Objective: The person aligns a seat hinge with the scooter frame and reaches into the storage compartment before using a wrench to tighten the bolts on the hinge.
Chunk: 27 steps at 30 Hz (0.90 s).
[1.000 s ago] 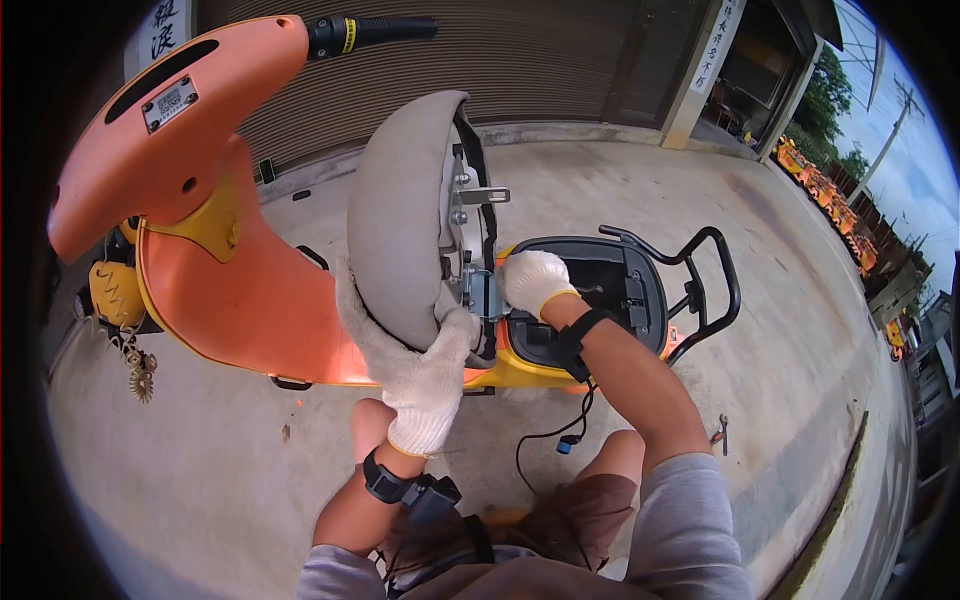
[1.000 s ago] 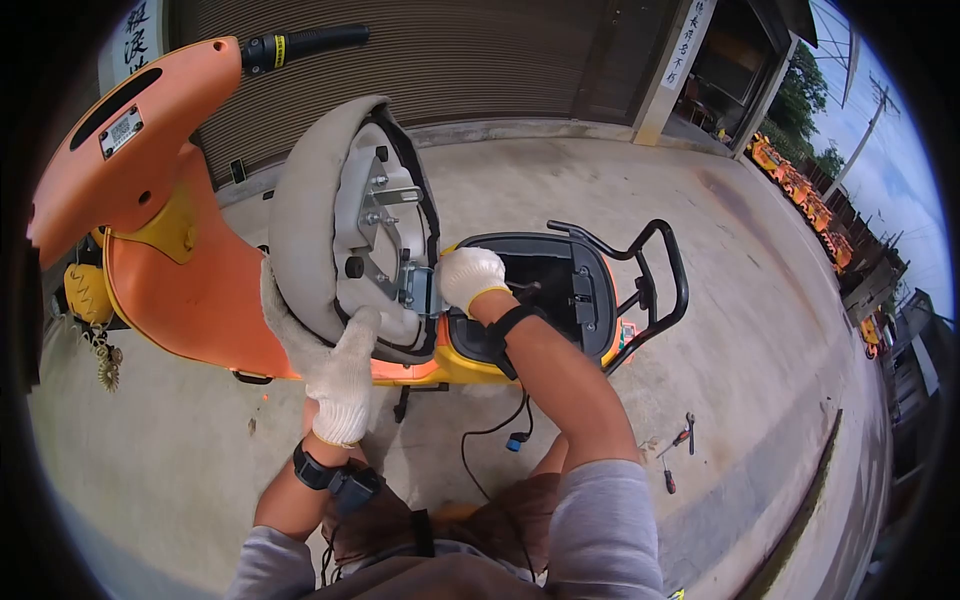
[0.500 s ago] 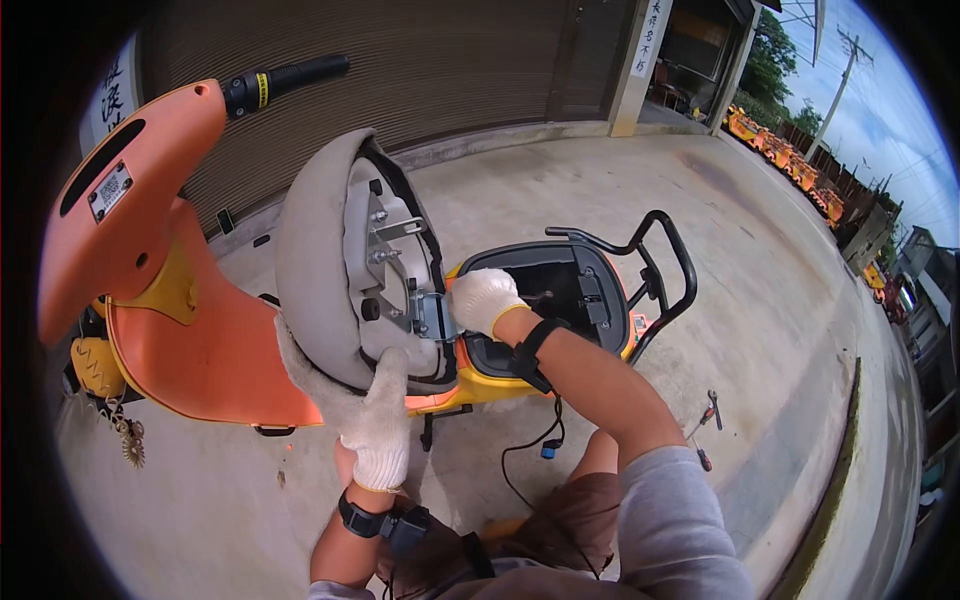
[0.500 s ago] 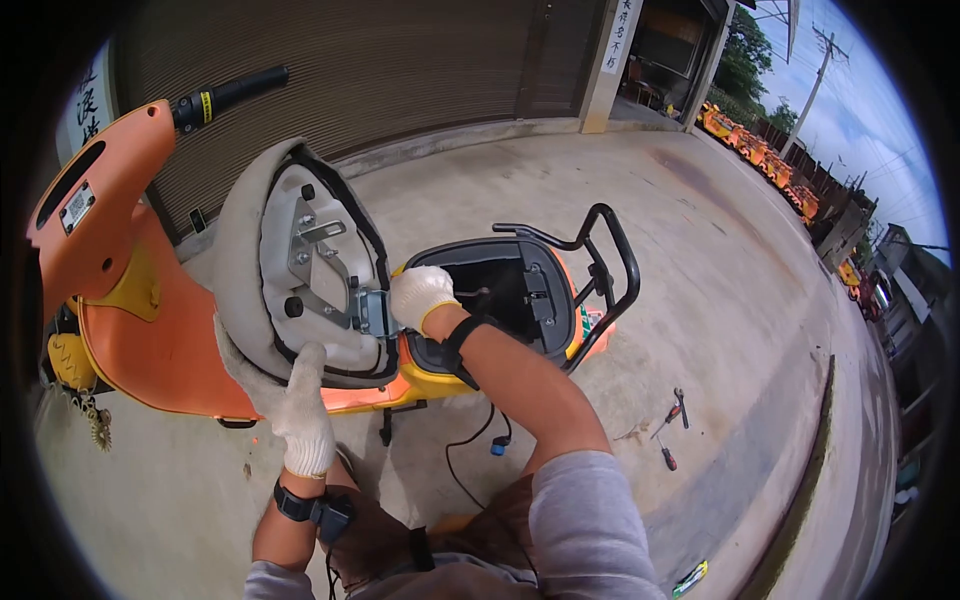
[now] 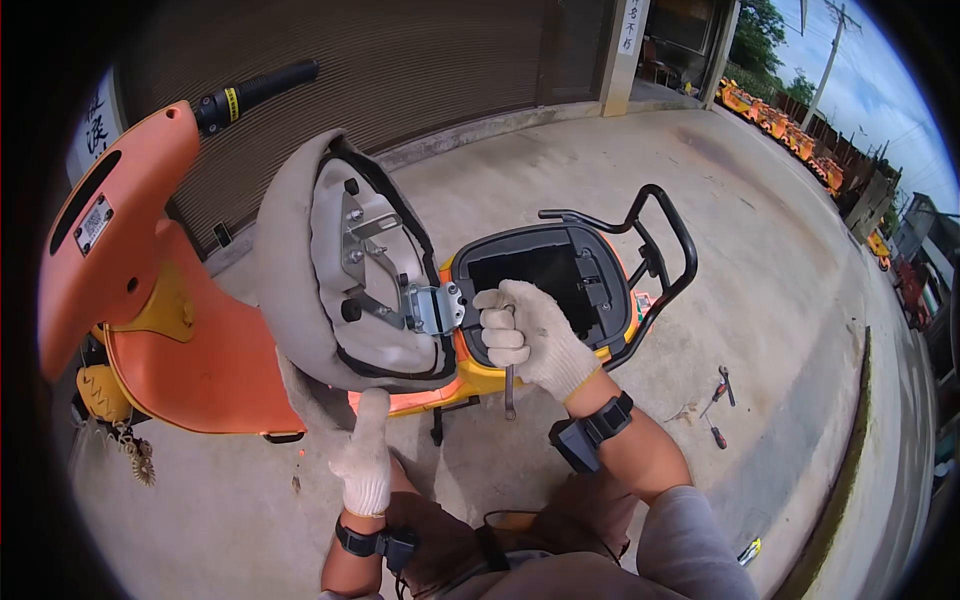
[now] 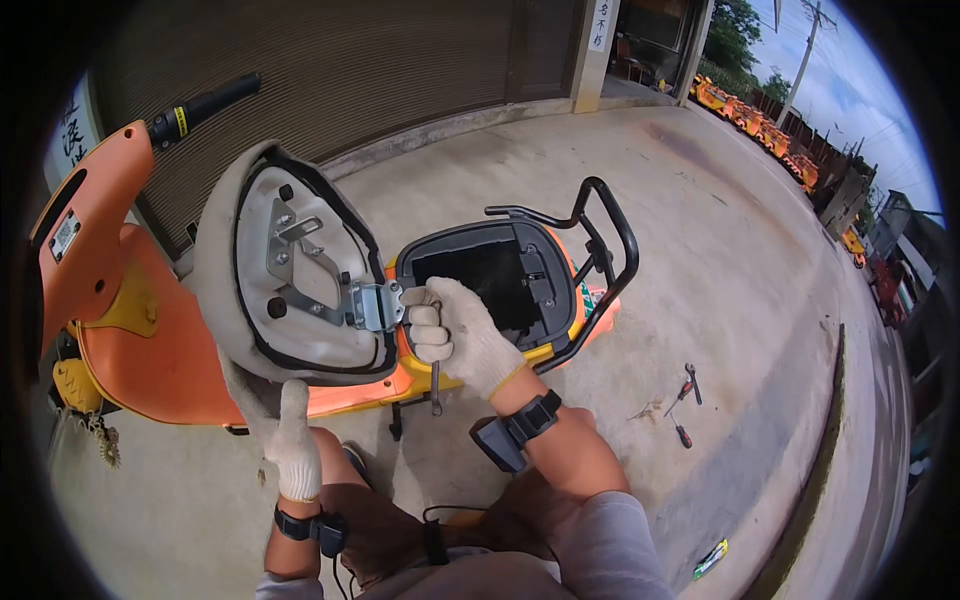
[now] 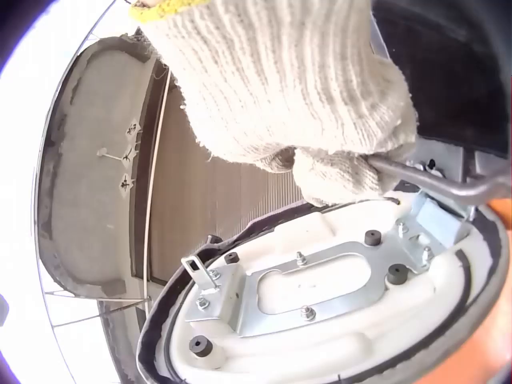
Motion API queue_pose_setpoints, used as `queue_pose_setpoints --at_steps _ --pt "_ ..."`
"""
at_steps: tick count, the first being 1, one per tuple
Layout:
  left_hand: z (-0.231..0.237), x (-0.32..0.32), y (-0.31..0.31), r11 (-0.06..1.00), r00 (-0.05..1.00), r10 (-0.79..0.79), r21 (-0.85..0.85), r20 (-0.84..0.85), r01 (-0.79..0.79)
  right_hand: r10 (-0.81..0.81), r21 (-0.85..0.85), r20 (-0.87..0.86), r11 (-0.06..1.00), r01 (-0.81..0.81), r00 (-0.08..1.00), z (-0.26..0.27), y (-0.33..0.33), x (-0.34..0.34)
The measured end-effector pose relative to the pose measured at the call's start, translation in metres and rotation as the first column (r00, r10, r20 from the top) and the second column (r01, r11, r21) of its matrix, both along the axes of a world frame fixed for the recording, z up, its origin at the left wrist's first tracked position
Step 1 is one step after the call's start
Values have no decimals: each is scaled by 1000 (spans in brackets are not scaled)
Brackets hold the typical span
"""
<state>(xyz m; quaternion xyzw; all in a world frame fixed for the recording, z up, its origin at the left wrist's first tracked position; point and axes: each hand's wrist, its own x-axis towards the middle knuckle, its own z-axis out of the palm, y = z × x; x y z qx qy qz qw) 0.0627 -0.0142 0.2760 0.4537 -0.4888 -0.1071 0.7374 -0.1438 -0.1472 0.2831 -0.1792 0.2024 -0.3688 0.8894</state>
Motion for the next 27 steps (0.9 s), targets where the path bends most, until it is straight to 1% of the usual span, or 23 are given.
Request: queue_pose_setpoints --at_steps 1,2,3,4,5,6,7,8,9,11,12,14,15,17,18,20,21,22,23,24,26,27 --pt "-12 -2 7 999 995 20 49 -102 -15 -8 32 115 999 5 993 -14 11 -5" --pt "-27 -5 16 994 978 48 102 -203 -28 -107 83 72 991 101 992 -28 23 -8" --pt "-51 -7 24 977 971 50 211 -234 1 -173 142 74 977 161 982 -41 36 -8" --pt "-81 -10 31 949 963 57 313 -265 30 -209 185 106 965 188 972 -56 48 -8" --pt "-108 -11 40 905 948 -79 377 -308 197 -246 232 135 950 210 960 -74 59 -7" --pt "-114 -16 43 722 886 -200 548 -418 422 -254 255 131 943 215 958 -93 67 -6" --pt "-118 -21 45 520 807 -376 617 -455 590 -269 280 192 937 210 944 -113 75 -5" --pt "-131 -30 47 406 732 -450 613 -512 678 -281 302 252 932 201 926 -129 83 -2" --pt "-111 -42 49 244 658 -450 626 -603 741 -281 325 249 926 193 927 -140 92 3" --pt "-131 -46 43 112 654 -523 716 -547 689 -330 371 141 892 259 933 -154 102 11" --pt "-131 -43 43 110 658 -520 721 -545 685 -329 377 145 890 256 933 -153 106 14" --pt "-132 -35 41 46 695 -613 861 -376 506 -411 404 47 841 359 910 -150 113 14" --pt "-132 -31 42 42 694 -614 862 -377 505 -414 407 47 839 361 909 -156 115 11" --pt "-135 -23 51 4 664 -582 815 -469 580 -449 549 188 785 285 874 -176 120 5" --pt "-141 -21 55 -4 665 -577 816 -474 578 -450 558 184 779 284 874 -182 123 5" --pt "-152 -18 61 250 664 -687 761 -296 598 -432 563 123 772 296 894 -193 125 5" --pt "-147 -18 65 249 667 -684 764 -296 595 -430 567 123 770 292 894 -207 126 4" --pt "-137 -16 69 209 629 -617 672 -473 710 -375 450 71 839 306 924 -221 131 3" --pt "-132 -16 72 186 558 -538 556 -632 810 -325 322 10 896 305 946 -235 136 0" --pt "-139 -14 75 191 559 -540 556 -629 809 -323 318 12 899 303 946 -234 142 -1" --pt "-160 -4 79 330 559 -444 452 -701 829 -351 412 90 865 286 932 -220 146 -5" --pt "-162 4 77 344 561 -444 446 -698 826 -339 402 90 873 277 937 -214 143 -9"
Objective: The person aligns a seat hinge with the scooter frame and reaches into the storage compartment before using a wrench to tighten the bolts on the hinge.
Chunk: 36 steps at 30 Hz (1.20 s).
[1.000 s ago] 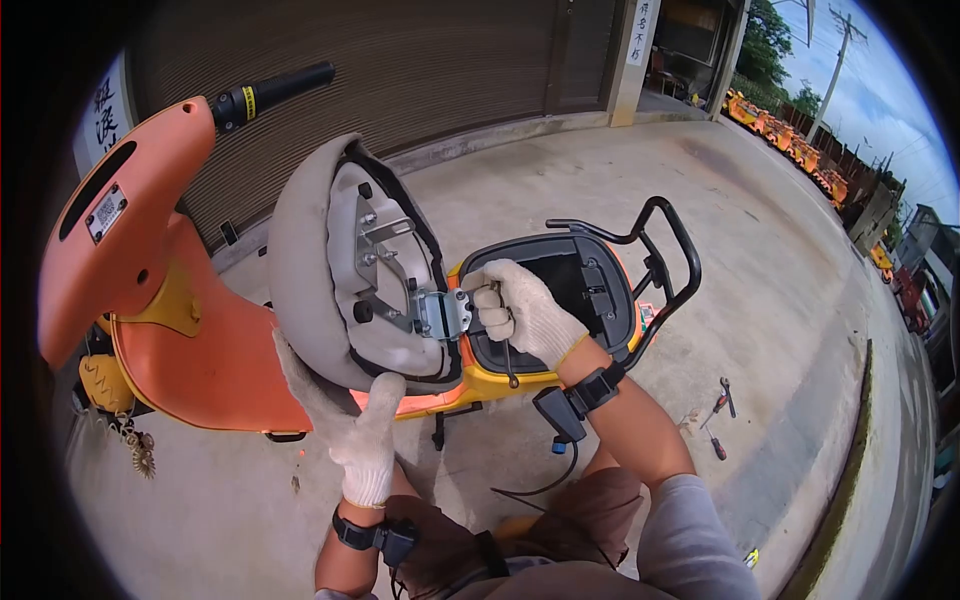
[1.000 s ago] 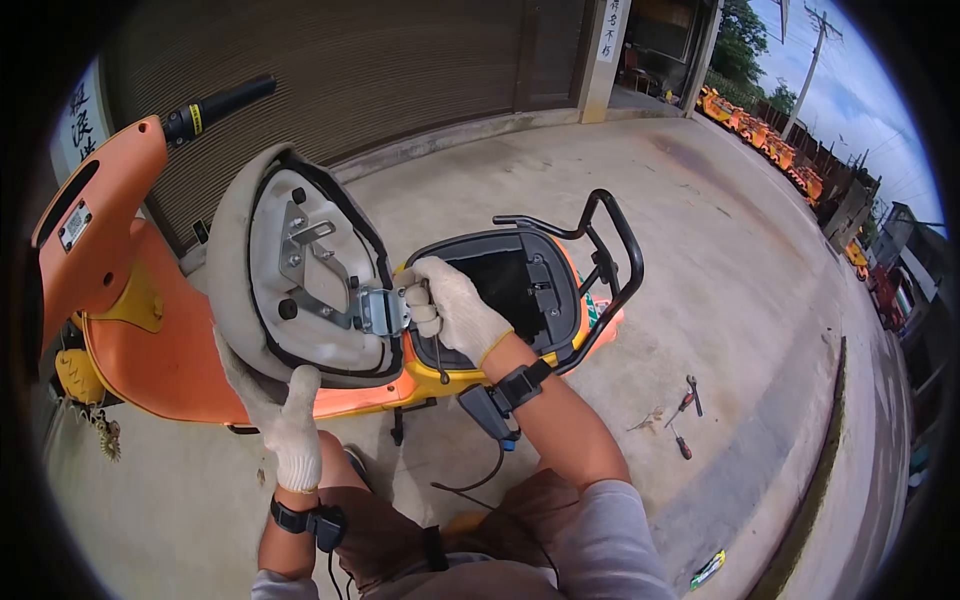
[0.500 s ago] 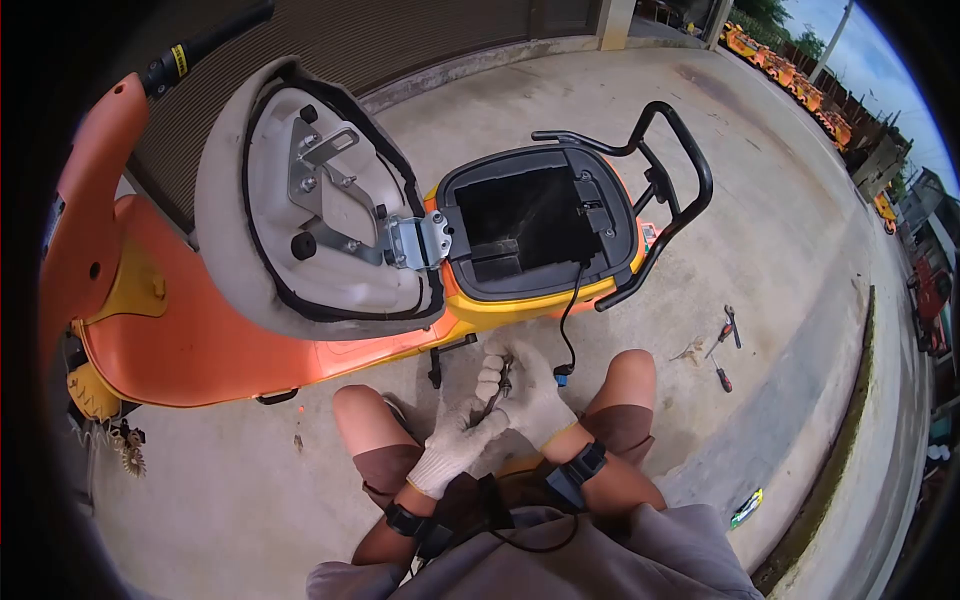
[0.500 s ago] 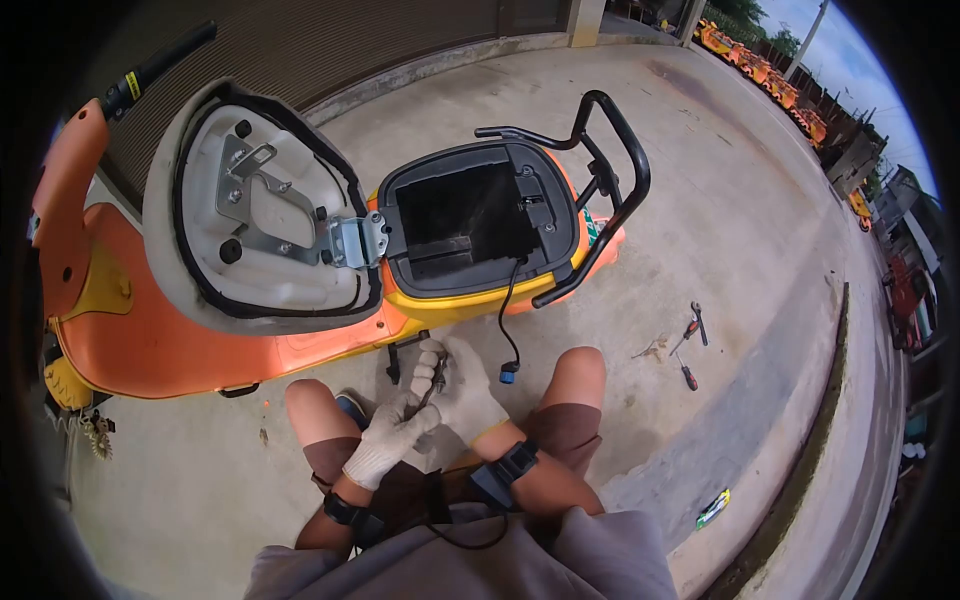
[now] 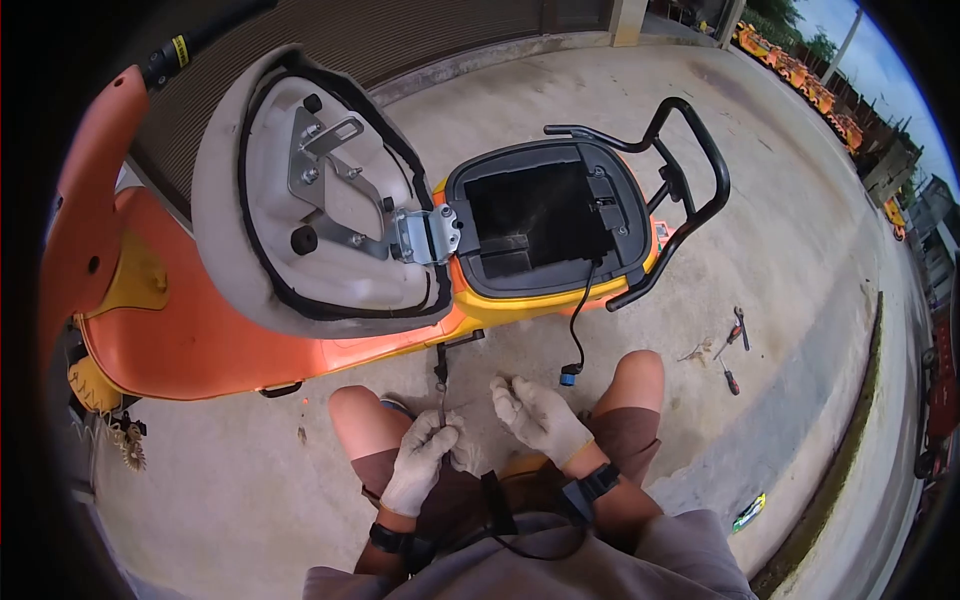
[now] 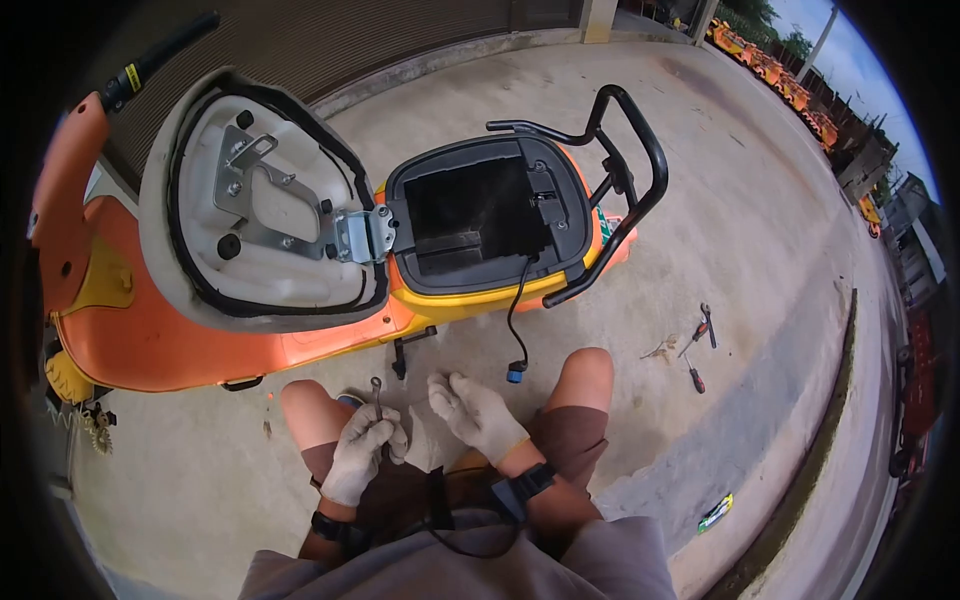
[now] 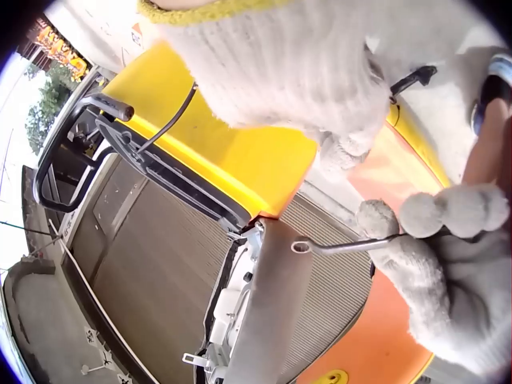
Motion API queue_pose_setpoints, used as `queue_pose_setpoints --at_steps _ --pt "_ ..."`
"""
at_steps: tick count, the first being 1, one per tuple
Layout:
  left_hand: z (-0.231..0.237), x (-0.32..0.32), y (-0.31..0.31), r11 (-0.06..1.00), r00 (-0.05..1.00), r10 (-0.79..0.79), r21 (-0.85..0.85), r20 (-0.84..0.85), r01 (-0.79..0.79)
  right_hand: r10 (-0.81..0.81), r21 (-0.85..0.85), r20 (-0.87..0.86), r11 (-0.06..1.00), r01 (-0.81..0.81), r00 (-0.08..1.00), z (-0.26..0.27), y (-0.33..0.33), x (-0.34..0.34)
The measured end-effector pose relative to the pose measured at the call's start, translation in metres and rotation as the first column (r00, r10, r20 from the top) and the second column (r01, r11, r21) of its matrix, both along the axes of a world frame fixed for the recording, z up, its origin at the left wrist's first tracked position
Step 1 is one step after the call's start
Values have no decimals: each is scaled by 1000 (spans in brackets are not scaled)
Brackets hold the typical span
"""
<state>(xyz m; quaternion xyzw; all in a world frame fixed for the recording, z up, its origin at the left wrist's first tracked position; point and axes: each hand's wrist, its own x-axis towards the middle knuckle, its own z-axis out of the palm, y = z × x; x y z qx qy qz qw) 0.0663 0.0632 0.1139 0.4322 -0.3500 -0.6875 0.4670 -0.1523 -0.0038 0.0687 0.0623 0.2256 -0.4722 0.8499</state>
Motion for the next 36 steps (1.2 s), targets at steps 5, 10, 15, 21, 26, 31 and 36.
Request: queue_pose_setpoints --at_steps 5,10,15,21,26,31,36 --pt "9 30 4 938 939 344 52 -22 -343 207 -294 -518 868 -400 830 80 -18 -16" --pt "40 39 -2 813 775 580 -115 251 -571 -41 -459 -763 737 -496 645 137 -91 -28" --pt "117 40 -37 577 562 806 -452 185 -680 -255 -392 -920 594 -703 297 203 -142 -4" --pt "220 31 -67 476 628 772 -743 98 -470 -463 -244 -886 457 -855 6 229 -174 26" --pt "241 22 -86 401 431 872 -846 233 -352 -821 -222 -571 159 -962 -4 211 -208 32" --pt "244 21 -93 408 404 881 -826 245 -389 -926 195 -373 -18 -981 -57 210 -215 42" --pt "230 3 -99 297 459 875 -920 155 -257 -978 250 -206 -86 -964 34 211 -207 46"
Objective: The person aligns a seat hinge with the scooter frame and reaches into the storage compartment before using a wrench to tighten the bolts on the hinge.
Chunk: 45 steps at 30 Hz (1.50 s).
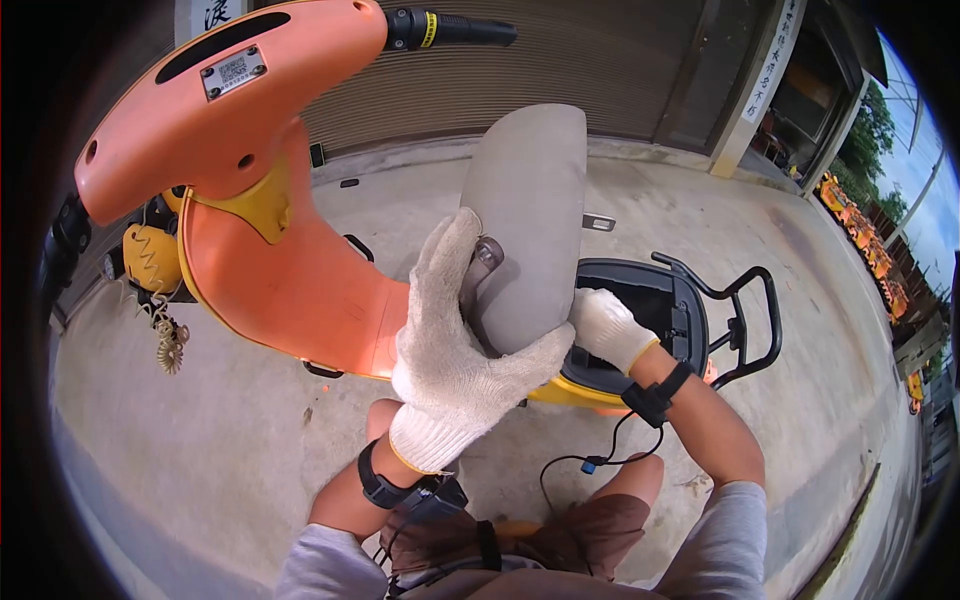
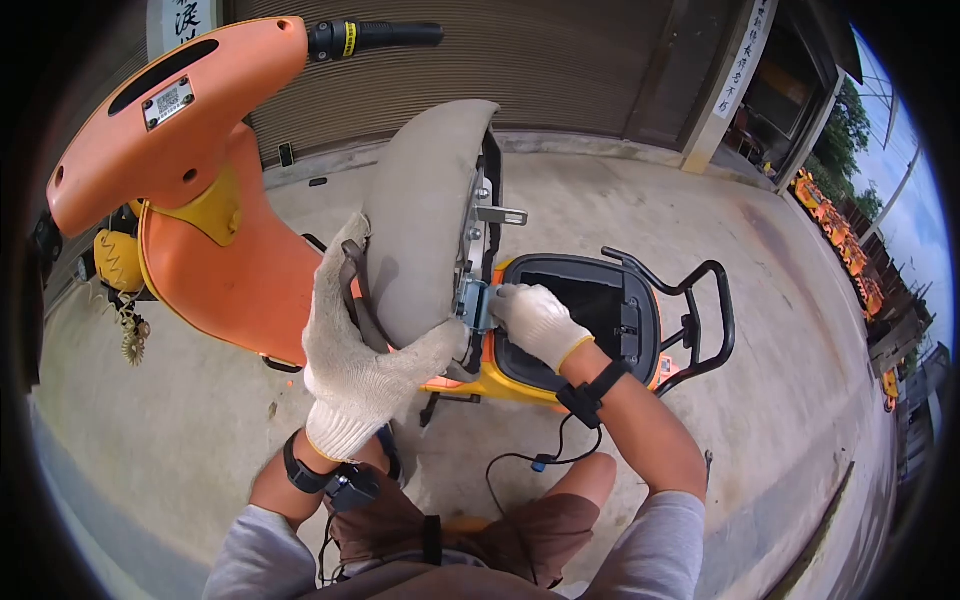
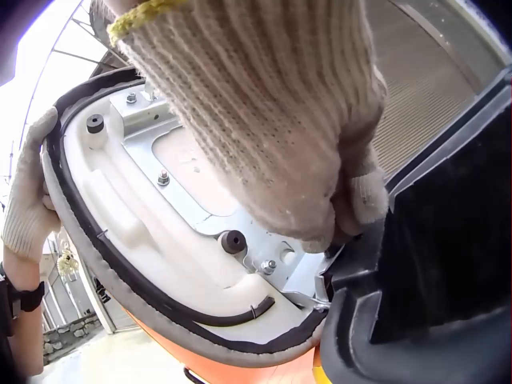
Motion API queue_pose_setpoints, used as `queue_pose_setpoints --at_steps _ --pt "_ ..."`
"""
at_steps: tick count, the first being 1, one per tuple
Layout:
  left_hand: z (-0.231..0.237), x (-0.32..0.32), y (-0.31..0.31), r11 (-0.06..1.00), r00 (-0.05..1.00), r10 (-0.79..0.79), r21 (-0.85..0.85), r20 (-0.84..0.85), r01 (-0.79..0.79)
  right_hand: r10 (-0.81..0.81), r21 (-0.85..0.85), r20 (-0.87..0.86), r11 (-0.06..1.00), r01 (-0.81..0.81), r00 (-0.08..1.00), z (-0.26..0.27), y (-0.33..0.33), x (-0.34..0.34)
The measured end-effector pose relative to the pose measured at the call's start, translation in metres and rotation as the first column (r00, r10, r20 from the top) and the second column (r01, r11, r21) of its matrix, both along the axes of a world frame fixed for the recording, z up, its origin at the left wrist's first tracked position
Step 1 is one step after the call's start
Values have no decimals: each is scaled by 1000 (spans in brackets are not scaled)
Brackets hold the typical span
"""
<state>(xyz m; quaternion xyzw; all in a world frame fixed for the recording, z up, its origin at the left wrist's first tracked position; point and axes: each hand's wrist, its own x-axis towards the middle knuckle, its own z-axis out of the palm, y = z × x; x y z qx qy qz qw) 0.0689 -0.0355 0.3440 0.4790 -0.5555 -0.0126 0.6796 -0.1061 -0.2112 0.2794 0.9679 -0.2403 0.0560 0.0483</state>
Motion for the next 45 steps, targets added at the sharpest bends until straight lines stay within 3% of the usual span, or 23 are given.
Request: queue_pose_setpoints --at_steps 2,4,6,8,10,11,16,18,20,22,23,24,26,28,30,33,38,40,43,45 --pt "3 -7 2 1000 999 14 20 31 -15 -156 94 -40 983 159 987 9 14 7" --pt "3 -12 0 998 998 -19 58 -60 23 -108 -8 -66 994 108 992 -1 12 7" --pt "1 -12 -3 997 993 -65 35 -98 69 -221 -49 -49 975 218 974 -11 12 11" --pt "1 -14 -1 993 984 -114 15 -138 117 -248 -14 -148 969 248 957 3 18 16" --pt "9 -17 5 990 985 -63 112 -160 81 -349 -52 -87 937 346 933 -4 15 18" --pt "11 -17 6 994 993 -54 89 -104 63 -274 -167 -82 951 258 958 -7 18 14" --pt "11 -15 6 996 994 -51 67 -98 57 -224 -254 -56 946 203 973 -29 8 15" --pt "11 -16 6 992 985 -93 68 -144 104 -141 -200 35 969 145 989 -33 6 13" --pt "12 -16 7 995 994 -31 88 -106 41 -151 -135 94 977 163 984 -32 2 10" --pt "13 -17 7 995 988 -79 53 -129 86 2 -85 176 996 14 984 -38 -9 3" --pt "13 -17 7 997 994 -34 69 -103 41 13 -187 165 982 18 986 -45 -10 2" --pt "12 -18 7 996 997 11 85 -77 -4 -142 -197 68 968 152 988 -33 6 10" --pt "10 -20 5 996 990 -44 65 -136 53 -283 -269 -84 930 252 955 -38 11 25" --pt "12 -22 6 997 980 -53 51 -191 63 -266 -298 -154 931 212 952 -34 10 30" --pt "13 -24 6 995 974 -74 46 -216 86 -301 -215 -253 944 250 919 -25 10 30" --pt "9 -23 4 996 977 -24 82 -210 42 -273 -172 -288 958 230 918 -14 12 26" --pt "13 -26 4 997 985 -2 74 -172 15 -260 -250 -297 950 188 919 -13 14 27" --pt "12 -27 3 996 990 17 88 -143 -4 -314 -87 -278 949 302 908 -8 13 27" --pt "17 -30 4 997 987 -6 77 -159 19 -302 -80 -302 953 292 904 -4 11 27" --pt "18 -32 8 981 991 98 175 -92 -80 -282 -112 -324 959 260 903 -5 14 28"
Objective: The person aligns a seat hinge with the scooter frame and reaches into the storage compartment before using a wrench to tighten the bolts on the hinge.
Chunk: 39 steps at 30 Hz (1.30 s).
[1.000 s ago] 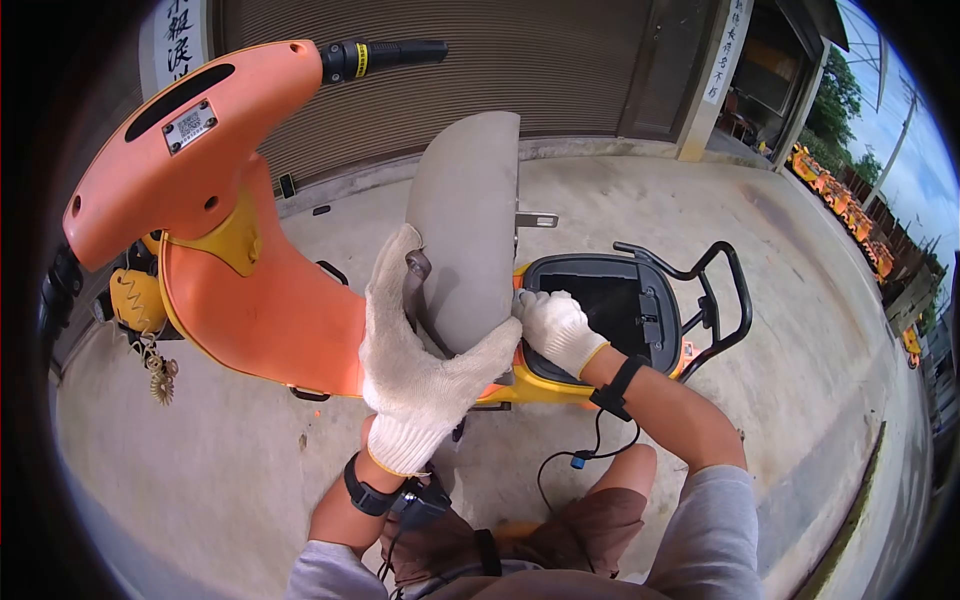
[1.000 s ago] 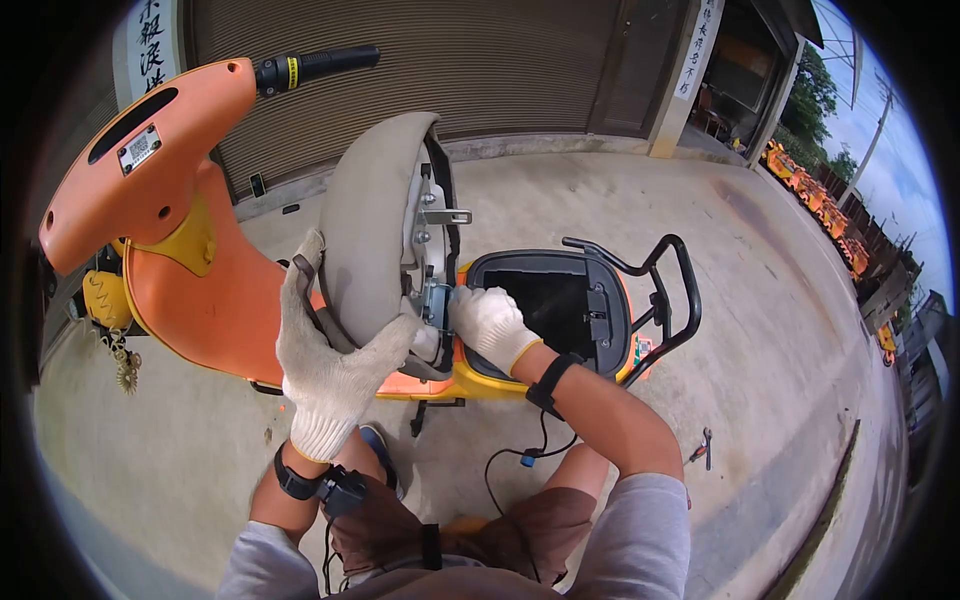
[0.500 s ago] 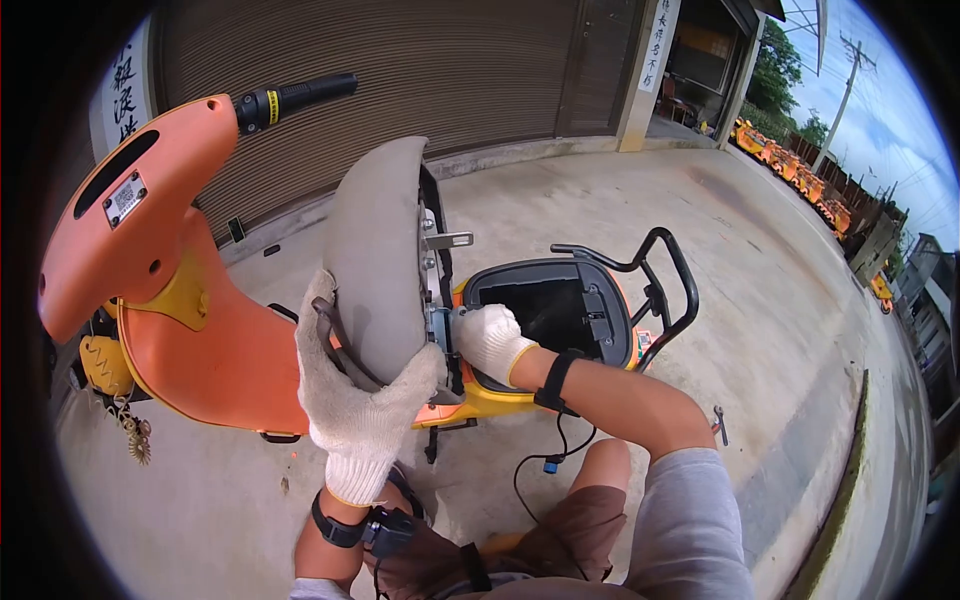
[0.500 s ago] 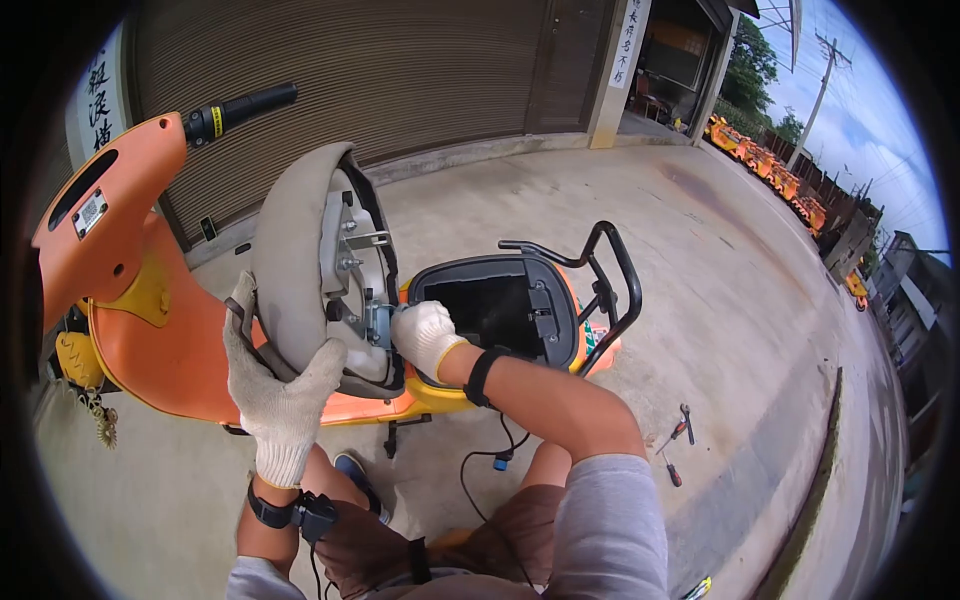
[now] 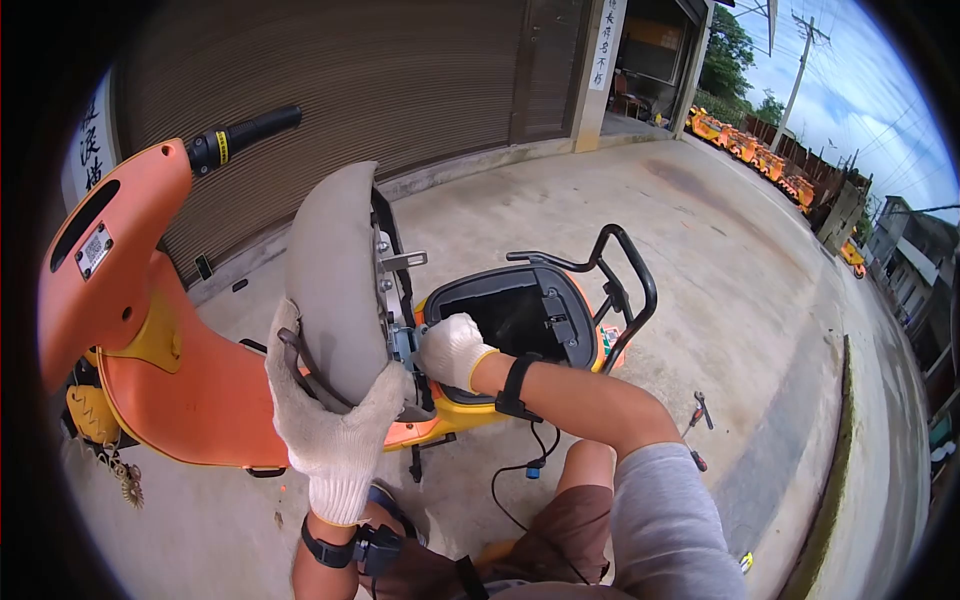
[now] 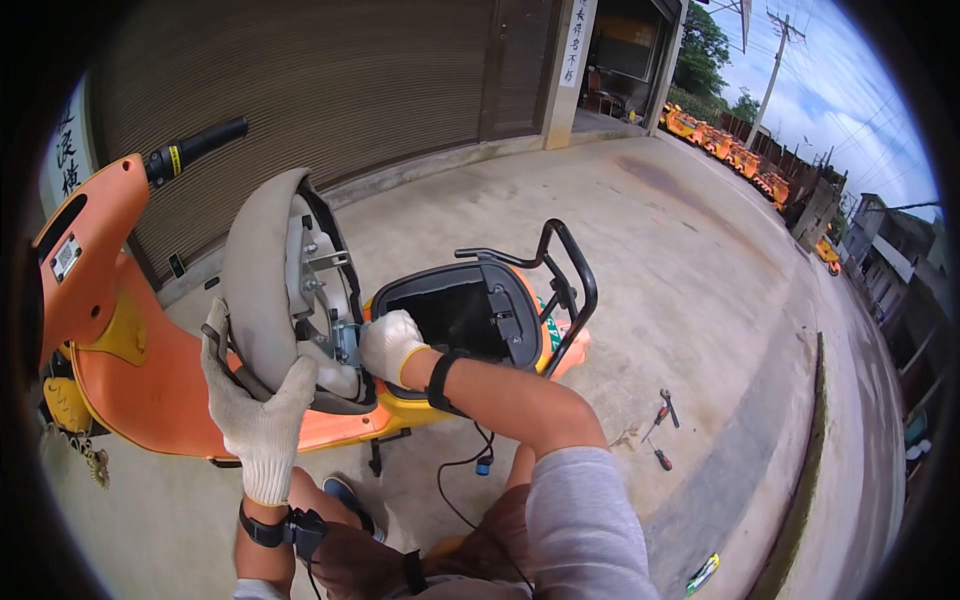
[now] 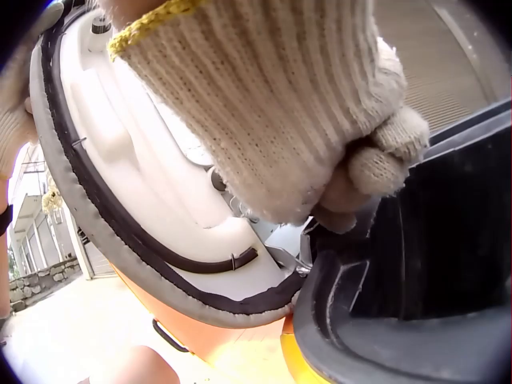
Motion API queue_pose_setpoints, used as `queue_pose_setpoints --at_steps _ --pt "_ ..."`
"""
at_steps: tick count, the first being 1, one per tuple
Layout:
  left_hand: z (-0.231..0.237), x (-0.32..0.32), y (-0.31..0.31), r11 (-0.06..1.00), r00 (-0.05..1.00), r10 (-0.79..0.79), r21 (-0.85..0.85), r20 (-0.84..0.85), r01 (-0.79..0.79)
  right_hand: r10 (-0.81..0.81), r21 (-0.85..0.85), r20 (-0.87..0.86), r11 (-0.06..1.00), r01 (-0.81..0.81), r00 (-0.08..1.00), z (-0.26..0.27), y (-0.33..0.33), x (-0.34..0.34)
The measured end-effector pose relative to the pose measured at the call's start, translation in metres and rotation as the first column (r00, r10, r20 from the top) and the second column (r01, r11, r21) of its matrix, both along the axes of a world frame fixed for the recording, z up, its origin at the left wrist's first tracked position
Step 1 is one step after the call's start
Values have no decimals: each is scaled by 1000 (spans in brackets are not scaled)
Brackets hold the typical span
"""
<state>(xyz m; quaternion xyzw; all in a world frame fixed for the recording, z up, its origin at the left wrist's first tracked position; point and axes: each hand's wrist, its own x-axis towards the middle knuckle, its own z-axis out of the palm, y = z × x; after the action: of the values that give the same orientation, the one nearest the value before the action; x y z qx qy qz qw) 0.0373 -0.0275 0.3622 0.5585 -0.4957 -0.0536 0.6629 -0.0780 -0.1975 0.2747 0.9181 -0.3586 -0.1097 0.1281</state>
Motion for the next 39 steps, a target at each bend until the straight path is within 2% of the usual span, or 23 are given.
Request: queue_pose_setpoints --at_steps 1,3,5,7,8,11,12,14,17,20,22,25,27,28,29,30,31,33,34,35,36,37,39 --pt "-2 1 -1 1000 1000 -10 0 4 10 -10 0 4 1000 10 1000 -2 3 0" --pt "-7 3 -5 992 999 -51 -120 -3 50 -70 -17 50 997 71 996 -5 6 2" --pt "-8 1 -6 989 998 -59 -133 0 58 -91 -19 21 996 92 996 -6 0 4" --pt "-7 -2 -4 982 992 -110 -163 -58 99 -89 110 86 991 80 992 0 -10 2" --pt "-6 -3 -3 981 992 -117 -164 -56 106 -42 122 70 992 34 997 2 -14 -1" --pt "-4 -1 -3 989 993 -101 -117 -64 93 -55 63 -5 996 55 998 1 -9 5" --pt "-6 4 -4 989 997 -67 -135 -29 63 -69 39 63 997 67 996 -4 -8 6" --pt "-9 6 -7 988 1000 -17 -153 4 17 -91 29 63 996 89 994 -12 -11 10" --pt "-8 3 -1 991 995 -75 -114 -60 68 -140 44 147 990 134 979 -15 -12 7" --pt "-6 3 0 993 996 -60 -100 -60 54 -68 24 141 998 65 988 -14 -12 6" --pt "-9 7 -1 991 998 -58 -121 -41 52 -20 4 -15 1000 20 1000 -2 -1 3" --pt "-12 12 -2 992 999 -31 -123 -28 28 -39 -50 -17 998 38 999 -11 0 3" --pt "-15 17 1 996 999 23 -91 -29 -26 -77 73 56 995 73 995 -3 0 -2" --pt "-16 17 0 994 999 3 -106 -37 -7 -116 101 144 990 103 983 -2 -2 -3" --pt "-15 16 0 993 999 -18 -121 -43 12 -52 107 109 994 40 993 -5 -9 -4" --pt "-9 14 4 996 998 -16 -88 -59 11 -94 149 189 987 66 977 -4 -12 -6" --pt "-13 17 3 993 998 -43 -108 -55 36 -46 113 214 993 21 976 2 -12 -6" --pt "-17 25 0 986 999 -32 -163 24 36 -50 102 43 994 46 998 24 0 -4" --pt "-16 26 2 988 1000 -9 -156 22 13 14 -4 79 1000 -14 997 11 -3 -6" --pt "-15 26 4 992 996 -55 -121 -74 45 80 -109 109 992 -68 991 -6 -8 -9" --pt "-15 28 7 993 980 -98 -88 -172 84 159 -128 93 981 -147 983 -11 -11 -10" --pt "-15 31 7 994 982 -82 -82 -173 68 67 -99 70 993 -60 995 -17 -12 -7" --pt "-17 38 8 997 988 -36 -69 -153 26 30 -105 142 994 -15 989 -24 -10 -9"
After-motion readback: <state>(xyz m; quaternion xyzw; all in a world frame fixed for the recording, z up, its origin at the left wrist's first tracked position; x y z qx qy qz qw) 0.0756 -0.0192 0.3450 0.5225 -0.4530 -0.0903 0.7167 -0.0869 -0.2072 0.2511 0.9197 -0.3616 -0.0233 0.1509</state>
